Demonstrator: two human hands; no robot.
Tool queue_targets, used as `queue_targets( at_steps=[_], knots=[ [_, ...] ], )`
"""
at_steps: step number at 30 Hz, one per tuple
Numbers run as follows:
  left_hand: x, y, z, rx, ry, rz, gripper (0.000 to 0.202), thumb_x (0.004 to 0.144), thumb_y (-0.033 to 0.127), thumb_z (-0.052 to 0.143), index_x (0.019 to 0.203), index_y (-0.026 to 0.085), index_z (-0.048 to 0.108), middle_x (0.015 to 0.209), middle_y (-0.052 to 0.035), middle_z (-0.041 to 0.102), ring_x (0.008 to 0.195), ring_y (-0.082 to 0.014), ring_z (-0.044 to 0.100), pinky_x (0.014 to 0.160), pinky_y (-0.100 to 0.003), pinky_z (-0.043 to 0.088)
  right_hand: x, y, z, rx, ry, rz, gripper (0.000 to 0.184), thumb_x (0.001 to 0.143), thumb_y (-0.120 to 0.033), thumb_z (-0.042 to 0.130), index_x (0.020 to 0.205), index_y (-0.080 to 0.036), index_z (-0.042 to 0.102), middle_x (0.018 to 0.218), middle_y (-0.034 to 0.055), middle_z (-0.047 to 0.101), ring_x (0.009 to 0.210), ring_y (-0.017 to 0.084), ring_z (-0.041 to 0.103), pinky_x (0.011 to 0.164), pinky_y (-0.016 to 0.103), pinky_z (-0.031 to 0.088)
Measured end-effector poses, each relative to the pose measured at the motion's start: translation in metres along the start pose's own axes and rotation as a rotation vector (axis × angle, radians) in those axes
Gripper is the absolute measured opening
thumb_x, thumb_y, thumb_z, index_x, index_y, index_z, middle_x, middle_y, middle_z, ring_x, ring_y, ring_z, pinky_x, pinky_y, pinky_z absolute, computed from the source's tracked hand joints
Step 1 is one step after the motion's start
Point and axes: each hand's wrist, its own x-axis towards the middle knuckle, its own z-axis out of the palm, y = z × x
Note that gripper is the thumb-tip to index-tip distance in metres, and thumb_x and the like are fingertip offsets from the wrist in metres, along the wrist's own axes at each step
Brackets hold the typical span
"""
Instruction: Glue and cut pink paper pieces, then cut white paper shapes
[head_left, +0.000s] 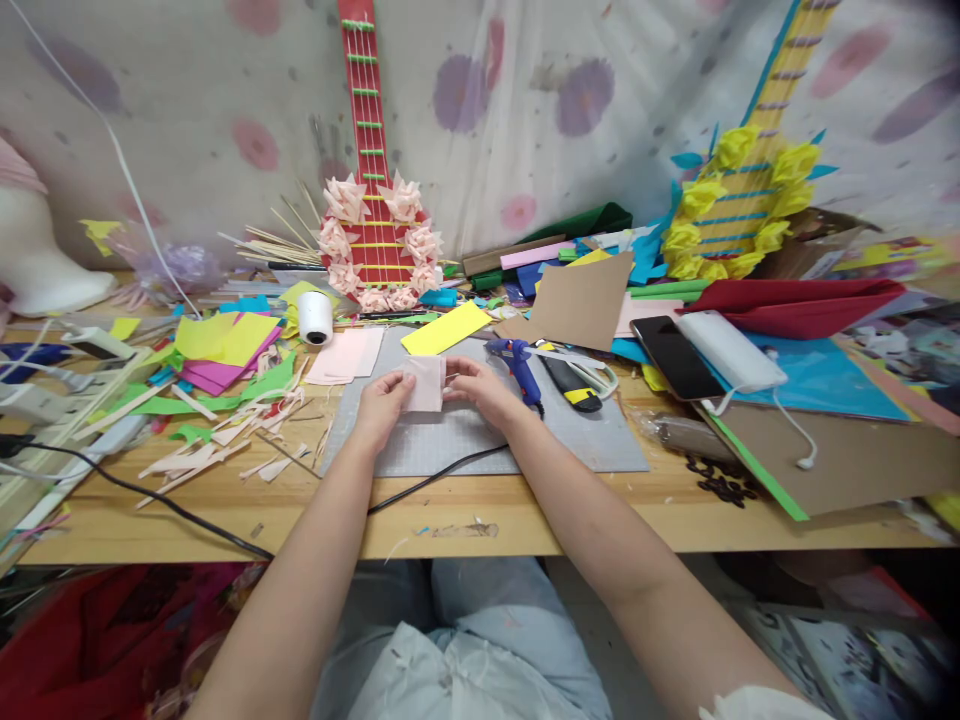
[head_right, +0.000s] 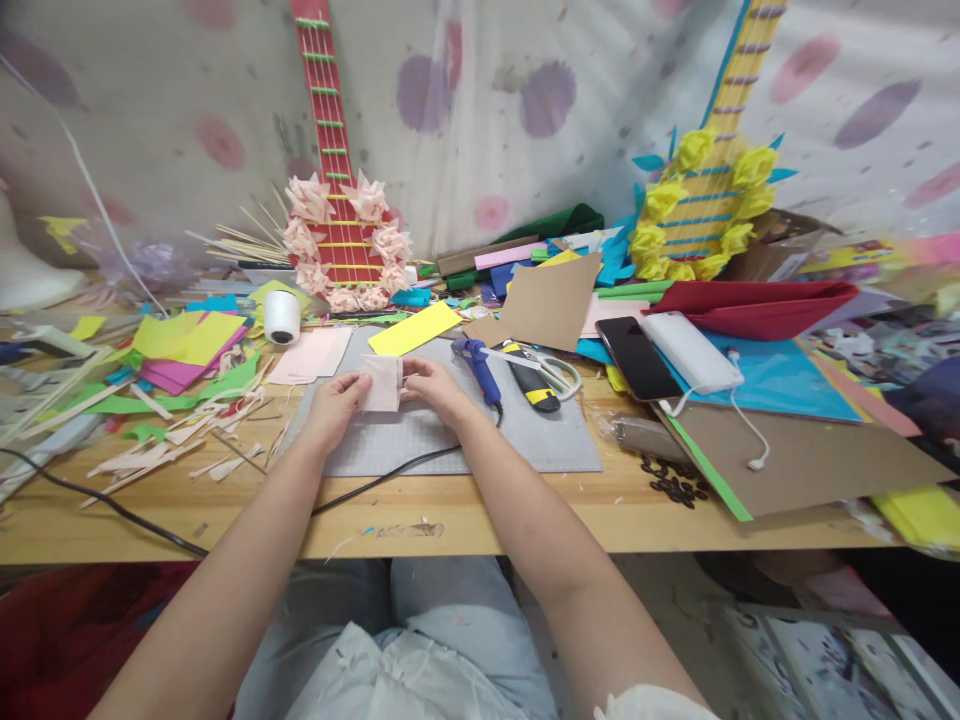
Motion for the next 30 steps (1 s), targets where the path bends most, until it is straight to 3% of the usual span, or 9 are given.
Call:
queue_targets(
  at_steps=[5, 9, 13, 20, 30],
  knots=[
    [0.000, -0.001, 0.000, 0.032, -0.024, 0.048, 0.039, 0.053, 0.041, 0.075, 0.078, 0.013, 0.069, 0.063, -0.0011, 0.065, 0.058, -0.0133, 0.057, 0.057, -0.024, 0.043, 0.010, 0.006, 0.007, -0.170, 0.262, -0.087, 0.025, 0.062, -0.031, 0.065, 0.082, -0.019, 0.056, 0.076, -0.0012, 0.059, 0.067, 0.010, 0.054, 0.053, 0.021, 0.047],
    [-0.001, 0.000, 0.000, 0.048, -0.025, 0.032, 0.037, 0.049, 0.040, 0.077, 0.072, 0.013, 0.069, 0.062, -0.0011, 0.064, 0.056, -0.0124, 0.055, 0.055, -0.023, 0.041, 0.018, 0.017, 0.010, -0.259, 0.357, -0.133, 0.022, 0.062, -0.029, 0.067, 0.078, -0.020, 0.054, 0.061, -0.0047, 0.052, 0.054, 0.008, 0.048, 0.048, 0.020, 0.041],
    [-0.001, 0.003, 0.002, 0.011, 0.037, -0.004, 0.040, 0.049, 0.042, 0.076, 0.076, 0.014, 0.068, 0.065, -0.0009, 0.064, 0.053, -0.0104, 0.053, 0.051, -0.022, 0.039, 0.020, 0.021, 0.009, -0.313, 0.361, -0.177, 0.021, 0.062, -0.025, 0.066, 0.078, -0.019, 0.055, 0.062, -0.0053, 0.053, 0.056, 0.008, 0.049, 0.053, 0.021, 0.042],
    [-0.001, 0.003, 0.005, 0.031, 0.140, 0.059, 0.036, 0.051, 0.041, 0.075, 0.074, 0.014, 0.068, 0.063, 0.0003, 0.062, 0.052, -0.0084, 0.049, 0.048, -0.019, 0.037, 0.015, 0.021, 0.011, -0.313, 0.265, -0.134, 0.020, 0.063, -0.023, 0.064, 0.080, -0.016, 0.057, 0.065, -0.0041, 0.056, 0.059, 0.008, 0.052, 0.058, 0.022, 0.044],
    [0.003, -0.001, 0.004, -0.044, 0.175, 0.041, 0.042, 0.046, 0.044, 0.076, 0.072, 0.012, 0.067, 0.061, 0.0008, 0.062, 0.052, -0.0095, 0.051, 0.049, -0.021, 0.041, 0.015, 0.014, 0.012, -0.216, 0.369, -0.141, 0.019, 0.061, -0.019, 0.066, 0.074, -0.020, 0.052, 0.060, -0.0056, 0.055, 0.055, 0.009, 0.054, 0.056, 0.023, 0.048]
  ],
)
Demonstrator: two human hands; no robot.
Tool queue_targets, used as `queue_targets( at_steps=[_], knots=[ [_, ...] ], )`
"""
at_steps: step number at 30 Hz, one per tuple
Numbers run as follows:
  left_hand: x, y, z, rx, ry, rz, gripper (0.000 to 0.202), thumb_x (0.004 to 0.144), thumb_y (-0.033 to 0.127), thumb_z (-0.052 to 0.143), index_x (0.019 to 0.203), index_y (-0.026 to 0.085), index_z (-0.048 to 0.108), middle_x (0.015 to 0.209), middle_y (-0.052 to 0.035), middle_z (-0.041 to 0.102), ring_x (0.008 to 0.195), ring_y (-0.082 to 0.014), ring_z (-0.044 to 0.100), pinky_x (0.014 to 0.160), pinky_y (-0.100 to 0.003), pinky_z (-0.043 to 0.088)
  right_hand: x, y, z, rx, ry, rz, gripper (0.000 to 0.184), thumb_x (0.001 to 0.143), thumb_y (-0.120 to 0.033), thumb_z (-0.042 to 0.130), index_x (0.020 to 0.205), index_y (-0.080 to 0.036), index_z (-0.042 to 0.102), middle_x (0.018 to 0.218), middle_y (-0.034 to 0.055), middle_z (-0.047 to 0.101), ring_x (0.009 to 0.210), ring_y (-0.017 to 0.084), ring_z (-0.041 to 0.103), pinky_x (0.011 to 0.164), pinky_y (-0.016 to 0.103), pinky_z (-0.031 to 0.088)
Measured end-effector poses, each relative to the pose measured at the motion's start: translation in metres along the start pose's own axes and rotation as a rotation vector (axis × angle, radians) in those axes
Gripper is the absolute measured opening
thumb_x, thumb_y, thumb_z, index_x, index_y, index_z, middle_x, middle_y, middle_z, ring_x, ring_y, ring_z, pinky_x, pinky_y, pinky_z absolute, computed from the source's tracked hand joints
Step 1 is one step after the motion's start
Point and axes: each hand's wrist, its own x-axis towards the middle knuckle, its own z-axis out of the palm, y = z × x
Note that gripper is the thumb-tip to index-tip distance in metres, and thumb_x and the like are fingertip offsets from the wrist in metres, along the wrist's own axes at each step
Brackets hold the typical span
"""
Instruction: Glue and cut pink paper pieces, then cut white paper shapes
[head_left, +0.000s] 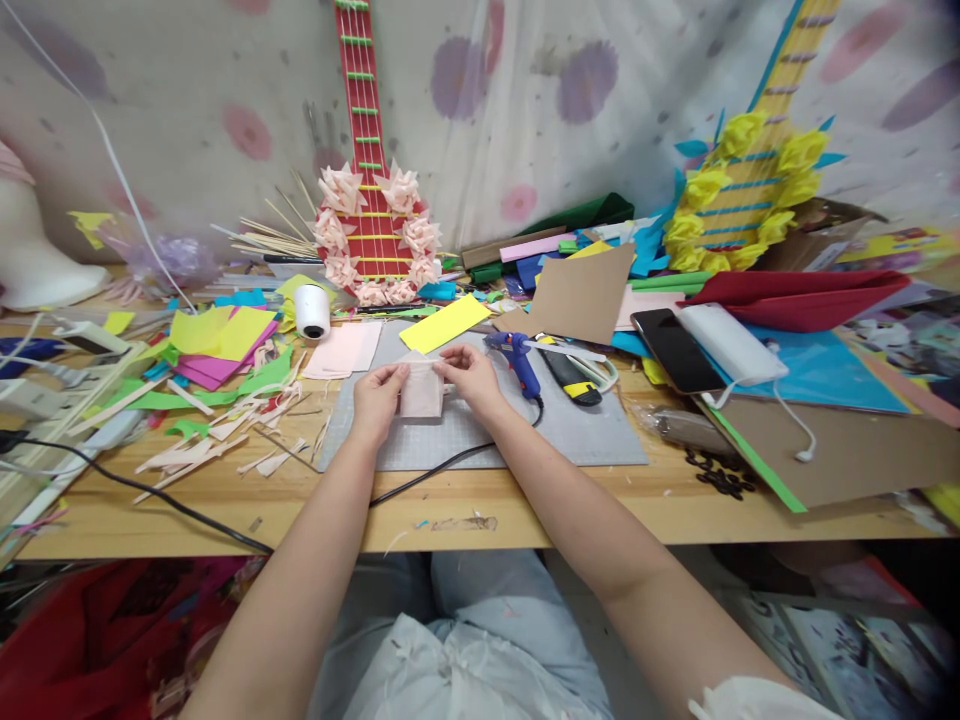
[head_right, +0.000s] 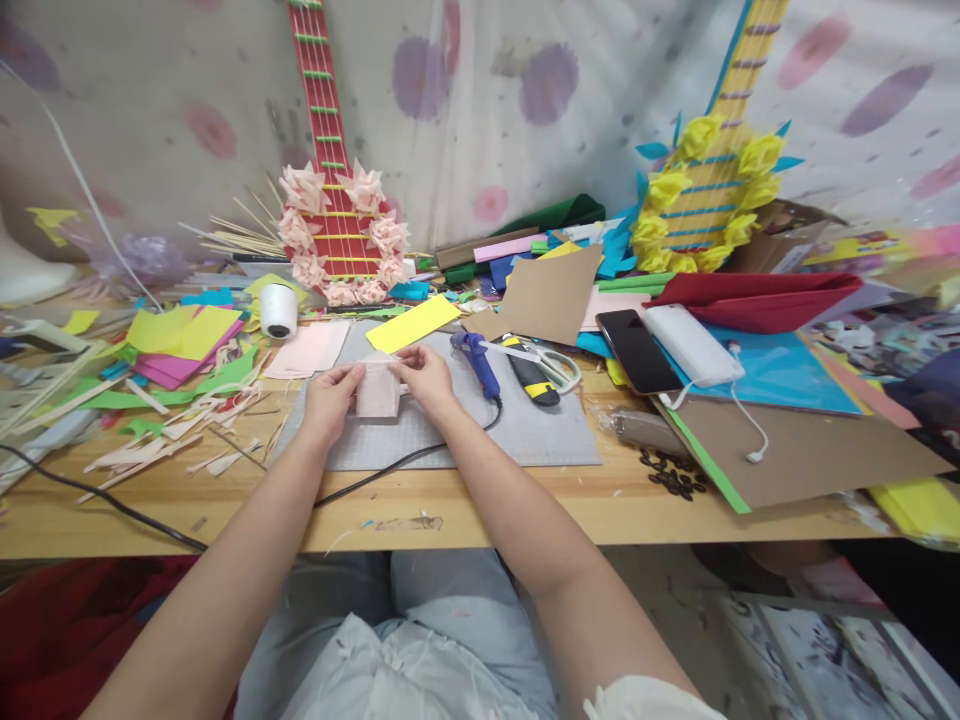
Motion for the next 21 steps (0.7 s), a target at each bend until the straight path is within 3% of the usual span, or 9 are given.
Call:
queue_targets(
  at_steps=[8, 11, 14, 18, 21],
  knots=[
    [0.003, 0.002, -0.003, -0.028, 0.054, 0.031, 0.042, 0.048, 0.039, 0.076, 0.079, 0.012, 0.069, 0.068, -0.0007, 0.066, 0.057, -0.0095, 0.054, 0.054, -0.021, 0.044, 0.000, -0.006, -0.008, 0.092, 0.030, 0.005, 0.022, 0.061, -0.025, 0.067, 0.075, -0.018, 0.051, 0.062, -0.0054, 0.055, 0.055, 0.008, 0.055, 0.061, 0.025, 0.051],
    [0.001, 0.004, -0.003, -0.002, 0.035, 0.054, 0.040, 0.053, 0.037, 0.074, 0.084, 0.013, 0.069, 0.072, -0.0018, 0.067, 0.060, -0.0102, 0.056, 0.056, -0.021, 0.044, -0.001, -0.004, -0.009, 0.113, -0.052, 0.045, 0.025, 0.062, -0.028, 0.067, 0.079, -0.018, 0.053, 0.066, -0.0037, 0.057, 0.060, 0.009, 0.056, 0.060, 0.025, 0.050],
    [-0.002, 0.004, -0.001, 0.008, -0.058, 0.076, 0.042, 0.056, 0.037, 0.073, 0.091, 0.014, 0.067, 0.075, -0.0028, 0.068, 0.063, -0.0124, 0.059, 0.059, -0.023, 0.046, -0.003, -0.002, -0.005, 0.074, -0.158, 0.061, 0.029, 0.060, -0.025, 0.068, 0.085, -0.019, 0.055, 0.067, -0.0038, 0.057, 0.062, 0.010, 0.055, 0.059, 0.024, 0.048],
    [-0.005, 0.002, 0.001, 0.070, -0.207, 0.130, 0.040, 0.053, 0.032, 0.075, 0.088, 0.015, 0.065, 0.080, -0.0046, 0.069, 0.072, -0.0172, 0.062, 0.069, -0.030, 0.049, -0.004, -0.006, -0.004, 0.005, -0.131, -0.101, 0.027, 0.059, -0.023, 0.066, 0.084, -0.020, 0.056, 0.071, -0.0035, 0.057, 0.070, 0.011, 0.056, 0.071, 0.027, 0.048],
    [-0.007, 0.003, -0.001, 0.220, -0.186, 0.352, 0.019, 0.064, 0.031, 0.069, 0.075, 0.017, 0.065, 0.088, -0.0059, 0.068, 0.087, -0.0212, 0.062, 0.084, -0.038, 0.046, -0.005, -0.012, -0.009, 0.062, -0.160, -0.217, 0.036, 0.058, -0.025, 0.067, 0.092, -0.022, 0.056, 0.092, 0.0000, 0.059, 0.093, 0.014, 0.056, 0.086, 0.030, 0.045]
  ],
)
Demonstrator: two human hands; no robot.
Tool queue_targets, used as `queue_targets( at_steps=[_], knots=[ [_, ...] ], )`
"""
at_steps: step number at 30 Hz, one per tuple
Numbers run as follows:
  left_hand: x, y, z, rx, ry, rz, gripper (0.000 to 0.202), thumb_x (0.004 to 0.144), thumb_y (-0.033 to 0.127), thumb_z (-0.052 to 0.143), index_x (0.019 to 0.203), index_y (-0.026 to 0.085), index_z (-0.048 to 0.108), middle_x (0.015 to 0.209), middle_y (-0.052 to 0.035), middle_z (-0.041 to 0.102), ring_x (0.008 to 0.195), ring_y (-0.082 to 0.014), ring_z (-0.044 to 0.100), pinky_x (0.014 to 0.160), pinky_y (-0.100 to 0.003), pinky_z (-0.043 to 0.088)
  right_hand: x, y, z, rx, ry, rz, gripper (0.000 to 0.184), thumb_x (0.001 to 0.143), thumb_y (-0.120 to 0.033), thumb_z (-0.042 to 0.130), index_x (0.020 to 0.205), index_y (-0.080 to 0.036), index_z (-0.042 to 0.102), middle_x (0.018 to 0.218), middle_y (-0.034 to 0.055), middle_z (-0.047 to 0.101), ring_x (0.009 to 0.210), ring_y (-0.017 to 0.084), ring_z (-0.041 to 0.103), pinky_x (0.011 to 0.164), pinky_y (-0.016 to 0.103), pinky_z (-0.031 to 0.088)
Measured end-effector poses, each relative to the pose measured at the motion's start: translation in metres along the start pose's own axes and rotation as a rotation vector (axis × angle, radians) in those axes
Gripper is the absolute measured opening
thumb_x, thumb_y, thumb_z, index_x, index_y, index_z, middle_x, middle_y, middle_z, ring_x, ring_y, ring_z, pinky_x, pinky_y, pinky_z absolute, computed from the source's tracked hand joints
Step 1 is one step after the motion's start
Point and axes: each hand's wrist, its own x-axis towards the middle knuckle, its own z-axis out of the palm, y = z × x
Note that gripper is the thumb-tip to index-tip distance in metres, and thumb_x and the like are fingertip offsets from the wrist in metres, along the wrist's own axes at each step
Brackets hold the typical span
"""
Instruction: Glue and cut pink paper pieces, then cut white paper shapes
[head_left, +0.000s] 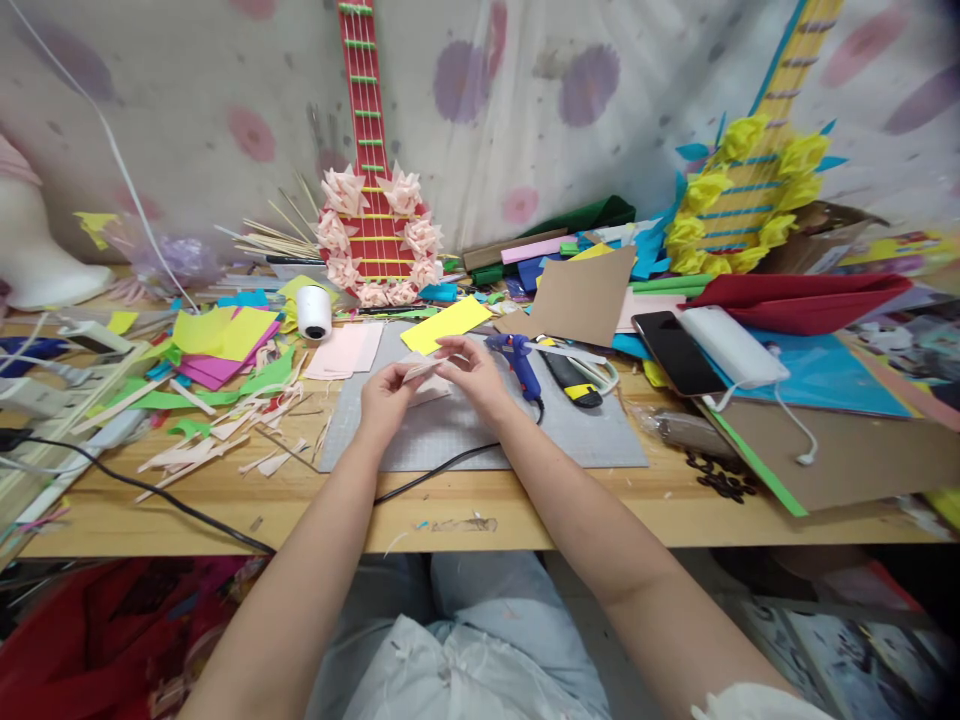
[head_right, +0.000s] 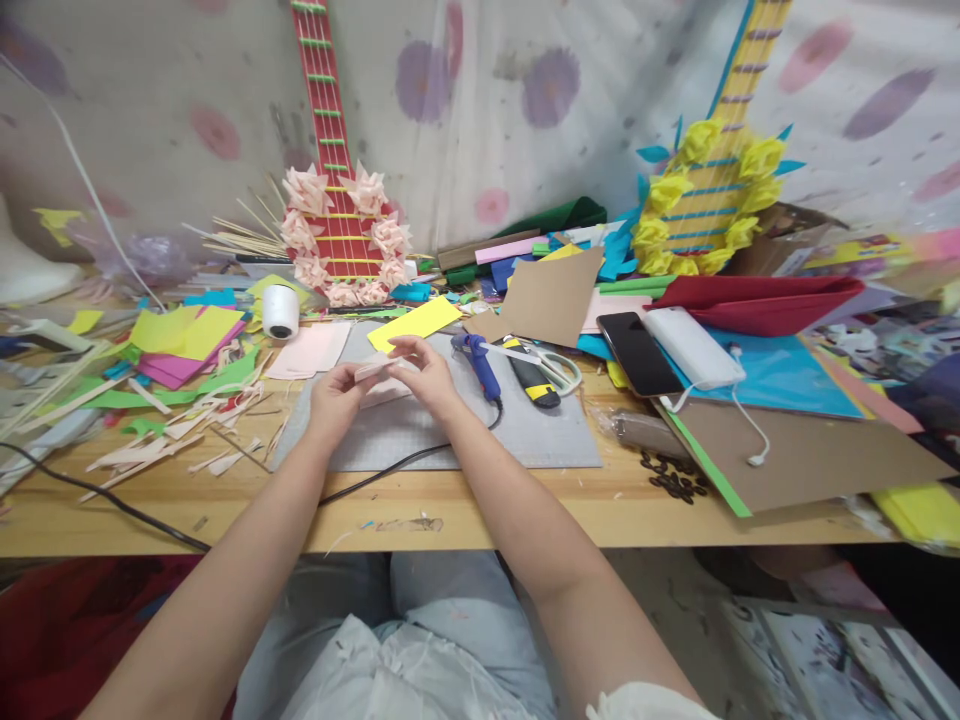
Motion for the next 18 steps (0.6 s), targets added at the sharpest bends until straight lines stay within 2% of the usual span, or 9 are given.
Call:
queue_targets(
  at_steps=[2, 4, 6, 8, 11, 13, 14, 16, 18],
  knots=[
    [-0.001, 0.002, -0.004, 0.154, 0.078, 0.237, 0.008, 0.070, 0.027, 0.063, 0.072, 0.020, 0.065, 0.103, -0.0050, 0.065, 0.106, -0.0218, 0.056, 0.097, -0.042, 0.038, -0.001, -0.003, -0.003, 0.103, 0.000, 0.037, 0.041, 0.059, -0.028, 0.066, 0.098, -0.023, 0.054, 0.102, 0.0010, 0.058, 0.103, 0.015, 0.053, 0.089, 0.031, 0.043],
    [-0.001, 0.003, -0.008, 0.290, 0.128, 0.433, 0.006, 0.072, 0.023, 0.061, 0.073, 0.024, 0.066, 0.114, -0.0029, 0.060, 0.119, -0.0214, 0.046, 0.105, -0.044, 0.028, -0.002, -0.004, -0.005, 0.210, -0.014, 0.188, 0.041, 0.063, -0.032, 0.063, 0.101, -0.024, 0.051, 0.099, 0.0014, 0.059, 0.098, 0.015, 0.056, 0.085, 0.032, 0.046],
    [0.000, 0.004, -0.012, 0.387, 0.128, 0.521, 0.008, 0.073, 0.022, 0.059, 0.073, 0.026, 0.067, 0.118, -0.0019, 0.057, 0.124, -0.0222, 0.040, 0.108, -0.046, 0.024, -0.003, -0.004, -0.003, 0.270, -0.070, 0.349, 0.042, 0.064, -0.036, 0.063, 0.101, -0.023, 0.048, 0.089, 0.0007, 0.061, 0.084, 0.014, 0.059, 0.079, 0.033, 0.049],
    [0.000, 0.003, -0.012, 0.440, 0.097, 0.520, 0.008, 0.073, 0.023, 0.059, 0.074, 0.027, 0.067, 0.121, -0.0016, 0.054, 0.126, -0.0234, 0.037, 0.108, -0.046, 0.022, -0.004, -0.002, 0.000, 0.278, -0.111, 0.416, 0.047, 0.060, -0.034, 0.067, 0.100, -0.022, 0.046, 0.081, -0.0011, 0.061, 0.074, 0.014, 0.060, 0.073, 0.033, 0.050],
    [0.001, -0.001, -0.007, 0.369, 0.128, 0.396, 0.025, 0.071, 0.025, 0.061, 0.096, 0.026, 0.064, 0.134, -0.0040, 0.043, 0.130, -0.0243, 0.032, 0.110, -0.044, 0.021, -0.003, 0.001, 0.004, 0.240, -0.050, 0.384, 0.052, 0.052, -0.023, 0.072, 0.096, -0.022, 0.045, 0.072, -0.0045, 0.060, 0.065, 0.012, 0.059, 0.066, 0.028, 0.050],
    [0.003, -0.006, -0.003, 0.171, 0.191, 0.214, 0.045, 0.070, 0.028, 0.062, 0.114, 0.024, 0.054, 0.137, -0.0088, 0.039, 0.125, -0.0240, 0.040, 0.106, -0.042, 0.029, -0.002, 0.003, 0.005, 0.167, 0.033, 0.331, 0.049, 0.052, -0.019, 0.070, 0.093, -0.022, 0.044, 0.066, -0.0065, 0.059, 0.061, 0.011, 0.057, 0.061, 0.025, 0.048],
    [0.004, -0.008, -0.001, 0.039, 0.202, 0.098, 0.049, 0.071, 0.031, 0.062, 0.118, 0.022, 0.051, 0.134, -0.0113, 0.042, 0.118, -0.0234, 0.047, 0.102, -0.042, 0.035, -0.001, 0.004, 0.005, 0.124, 0.065, 0.303, 0.047, 0.053, -0.019, 0.069, 0.092, -0.023, 0.044, 0.064, -0.0072, 0.058, 0.059, 0.011, 0.056, 0.059, 0.024, 0.047],
    [0.006, -0.010, 0.003, -0.214, 0.139, -0.125, 0.046, 0.073, 0.040, 0.059, 0.113, 0.018, 0.052, 0.121, -0.0137, 0.055, 0.100, -0.0213, 0.060, 0.089, -0.041, 0.046, -0.001, 0.006, 0.004, 0.044, 0.099, 0.256, 0.045, 0.054, -0.019, 0.068, 0.091, -0.023, 0.043, 0.061, -0.0083, 0.056, 0.056, 0.011, 0.055, 0.056, 0.023, 0.045],
    [0.005, -0.009, 0.005, -0.353, 0.038, -0.267, 0.043, 0.069, 0.043, 0.062, 0.101, 0.015, 0.057, 0.102, -0.0117, 0.065, 0.085, -0.0195, 0.064, 0.079, -0.038, 0.051, -0.001, 0.008, 0.004, -0.022, 0.107, 0.236, 0.044, 0.055, -0.020, 0.068, 0.091, -0.023, 0.043, 0.059, -0.0089, 0.055, 0.055, 0.011, 0.054, 0.055, 0.023, 0.045]
  ],
)
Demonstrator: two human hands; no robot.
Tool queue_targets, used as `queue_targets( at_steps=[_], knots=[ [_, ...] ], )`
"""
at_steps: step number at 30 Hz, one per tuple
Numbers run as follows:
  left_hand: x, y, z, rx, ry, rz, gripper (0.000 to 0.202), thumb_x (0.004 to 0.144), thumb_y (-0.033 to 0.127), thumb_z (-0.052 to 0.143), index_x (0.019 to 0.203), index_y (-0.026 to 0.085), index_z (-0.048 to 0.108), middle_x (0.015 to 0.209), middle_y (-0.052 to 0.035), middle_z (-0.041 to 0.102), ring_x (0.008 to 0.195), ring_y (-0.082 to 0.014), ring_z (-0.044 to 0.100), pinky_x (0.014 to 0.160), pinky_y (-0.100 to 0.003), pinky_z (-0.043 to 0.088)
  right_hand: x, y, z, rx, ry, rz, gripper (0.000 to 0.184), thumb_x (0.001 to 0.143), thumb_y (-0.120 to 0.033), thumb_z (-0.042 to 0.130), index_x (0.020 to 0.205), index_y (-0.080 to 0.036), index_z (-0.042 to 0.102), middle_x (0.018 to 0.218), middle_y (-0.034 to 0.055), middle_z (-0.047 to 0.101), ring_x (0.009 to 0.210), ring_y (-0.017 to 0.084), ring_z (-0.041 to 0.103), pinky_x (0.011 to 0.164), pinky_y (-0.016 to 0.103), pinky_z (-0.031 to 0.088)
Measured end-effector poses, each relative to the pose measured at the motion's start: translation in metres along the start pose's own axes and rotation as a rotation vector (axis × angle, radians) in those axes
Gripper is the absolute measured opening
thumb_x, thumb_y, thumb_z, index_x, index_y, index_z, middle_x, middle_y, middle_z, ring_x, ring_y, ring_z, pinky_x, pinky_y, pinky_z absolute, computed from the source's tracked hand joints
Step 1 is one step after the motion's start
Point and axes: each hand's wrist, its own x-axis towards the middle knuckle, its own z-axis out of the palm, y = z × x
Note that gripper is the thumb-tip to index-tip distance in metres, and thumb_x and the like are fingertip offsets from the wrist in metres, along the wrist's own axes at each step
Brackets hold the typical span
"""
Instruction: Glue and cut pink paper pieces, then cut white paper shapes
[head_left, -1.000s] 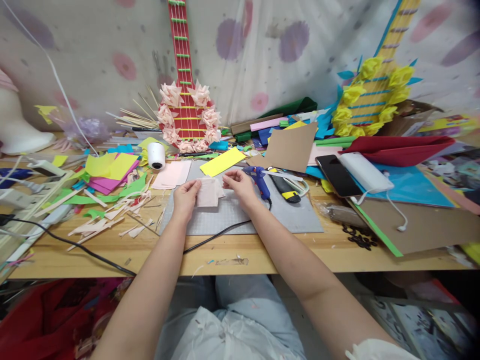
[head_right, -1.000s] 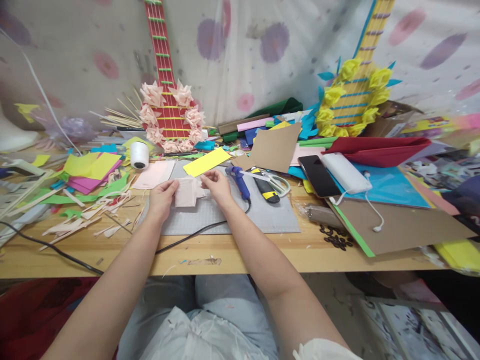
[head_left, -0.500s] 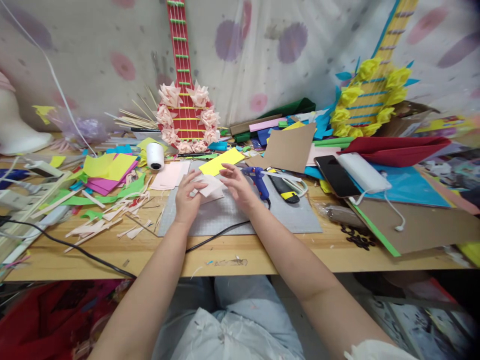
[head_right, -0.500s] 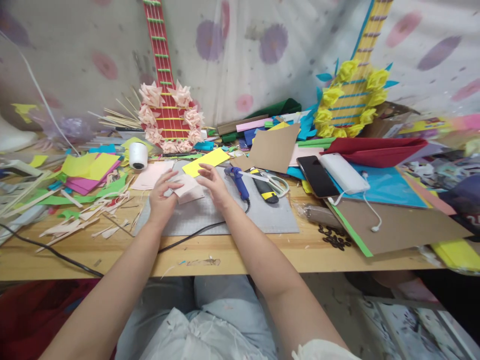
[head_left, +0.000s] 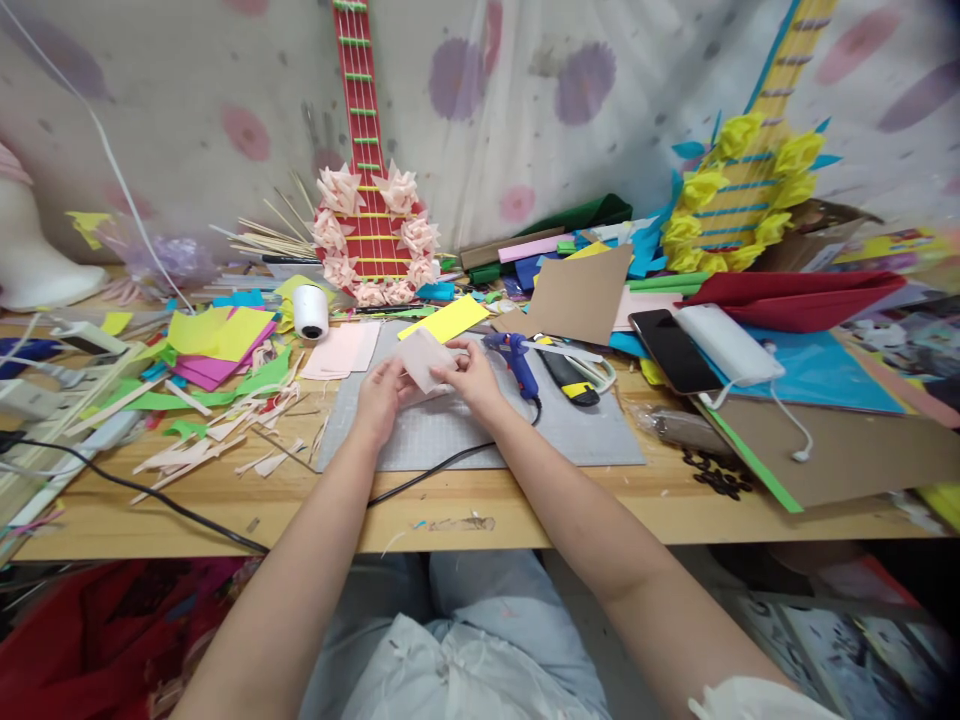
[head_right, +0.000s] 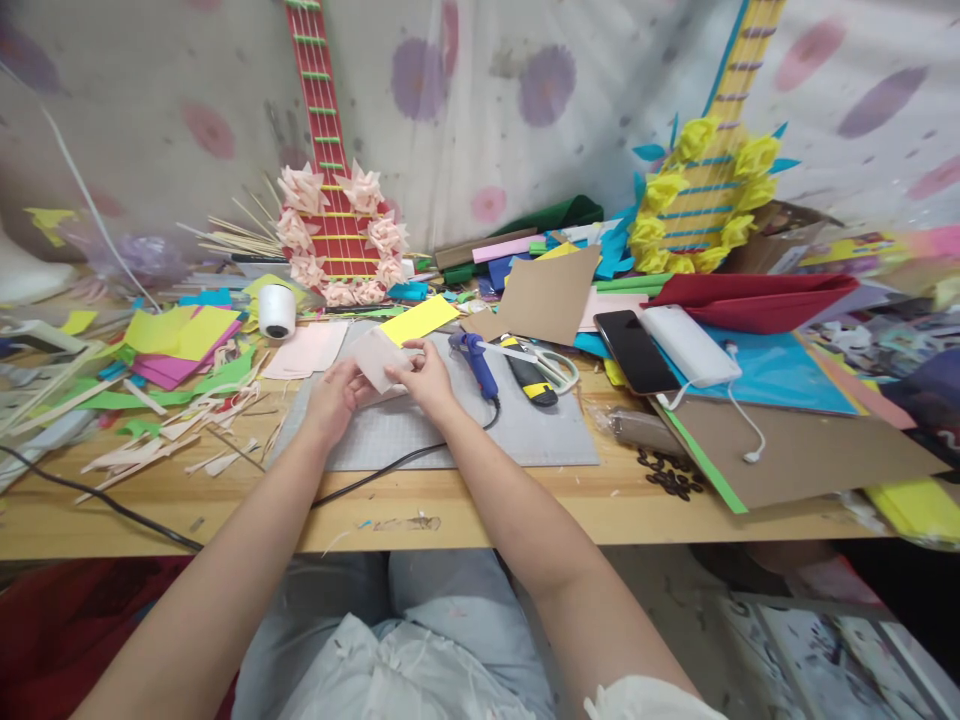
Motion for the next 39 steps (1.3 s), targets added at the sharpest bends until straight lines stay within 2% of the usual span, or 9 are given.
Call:
queue_targets(
  at_steps=[3, 6, 11, 15, 24, 28, 31, 35, 39],
  knots=[
    [-0.004, 0.003, 0.003, -0.011, -0.003, -0.078, 0.041, 0.056, 0.034, 0.075, 0.087, 0.012, 0.062, 0.080, -0.0065, 0.069, 0.071, -0.0171, 0.065, 0.071, -0.033, 0.053, 0.000, 0.006, 0.001, -0.076, -0.011, 0.013, 0.045, 0.055, -0.022, 0.069, 0.092, -0.023, 0.043, 0.061, -0.0088, 0.055, 0.057, 0.011, 0.055, 0.056, 0.024, 0.045],
    [-0.008, 0.005, 0.004, -0.016, 0.043, -0.094, 0.038, 0.051, 0.030, 0.078, 0.080, 0.011, 0.064, 0.072, -0.0044, 0.069, 0.064, -0.0160, 0.064, 0.069, -0.033, 0.054, 0.001, 0.009, 0.001, -0.096, -0.030, 0.059, 0.046, 0.054, -0.019, 0.069, 0.093, -0.023, 0.044, 0.058, -0.0088, 0.054, 0.055, 0.012, 0.056, 0.056, 0.025, 0.046],
    [-0.008, 0.007, 0.002, -0.029, -0.025, -0.110, 0.042, 0.051, 0.029, 0.078, 0.085, 0.011, 0.064, 0.079, -0.0062, 0.071, 0.070, -0.0169, 0.065, 0.073, -0.033, 0.052, 0.001, 0.005, -0.001, -0.042, -0.030, 0.105, 0.044, 0.054, -0.016, 0.068, 0.091, -0.023, 0.044, 0.053, -0.0105, 0.052, 0.050, 0.012, 0.055, 0.056, 0.027, 0.049],
    [-0.008, 0.006, 0.001, 0.045, -0.090, -0.117, 0.051, 0.047, 0.026, 0.080, 0.092, 0.011, 0.063, 0.086, -0.0077, 0.071, 0.078, -0.0184, 0.065, 0.078, -0.031, 0.050, 0.000, 0.004, -0.002, 0.000, -0.055, 0.132, 0.042, 0.055, -0.015, 0.068, 0.091, -0.023, 0.046, 0.054, -0.0092, 0.055, 0.052, 0.013, 0.058, 0.059, 0.029, 0.051],
    [-0.008, 0.008, 0.001, 0.092, -0.040, -0.118, 0.048, 0.044, 0.026, 0.081, 0.087, 0.012, 0.064, 0.082, -0.0075, 0.071, 0.075, -0.0199, 0.065, 0.073, -0.031, 0.049, -0.002, 0.000, -0.003, 0.011, -0.114, 0.133, 0.037, 0.057, -0.014, 0.068, 0.089, -0.021, 0.051, 0.062, -0.0063, 0.061, 0.058, 0.012, 0.060, 0.064, 0.028, 0.049],
    [-0.008, 0.010, -0.001, 0.086, -0.073, -0.143, 0.049, 0.042, 0.023, 0.081, 0.086, 0.011, 0.064, 0.080, -0.0068, 0.071, 0.071, -0.0177, 0.065, 0.070, -0.028, 0.049, -0.001, -0.001, -0.004, -0.018, -0.065, 0.116, 0.033, 0.058, -0.018, 0.068, 0.087, -0.020, 0.051, 0.060, -0.0065, 0.059, 0.057, 0.011, 0.057, 0.060, 0.026, 0.047],
    [-0.008, 0.011, 0.000, 0.027, -0.033, -0.140, 0.047, 0.045, 0.025, 0.080, 0.088, 0.012, 0.064, 0.080, -0.0062, 0.071, 0.070, -0.0169, 0.065, 0.067, -0.028, 0.051, -0.002, 0.000, -0.003, -0.041, -0.041, 0.096, 0.032, 0.057, -0.017, 0.068, 0.083, -0.020, 0.050, 0.056, -0.0078, 0.055, 0.054, 0.010, 0.055, 0.058, 0.024, 0.045],
    [-0.007, 0.012, 0.001, 0.001, 0.040, -0.144, 0.047, 0.045, 0.030, 0.080, 0.085, 0.012, 0.064, 0.074, -0.0064, 0.070, 0.068, -0.0187, 0.065, 0.065, -0.031, 0.052, -0.002, 0.000, -0.002, -0.054, -0.089, 0.109, 0.034, 0.056, -0.017, 0.068, 0.085, -0.020, 0.050, 0.059, -0.0070, 0.056, 0.058, 0.011, 0.056, 0.060, 0.023, 0.044],
    [-0.008, 0.014, 0.002, 0.036, 0.015, -0.171, 0.048, 0.043, 0.030, 0.081, 0.084, 0.011, 0.065, 0.073, -0.0067, 0.070, 0.067, -0.0187, 0.065, 0.063, -0.030, 0.053, -0.002, -0.001, -0.004, -0.037, -0.112, 0.135, 0.036, 0.058, -0.024, 0.068, 0.090, -0.021, 0.052, 0.065, -0.0046, 0.059, 0.064, 0.013, 0.059, 0.061, 0.025, 0.045]
  ],
)
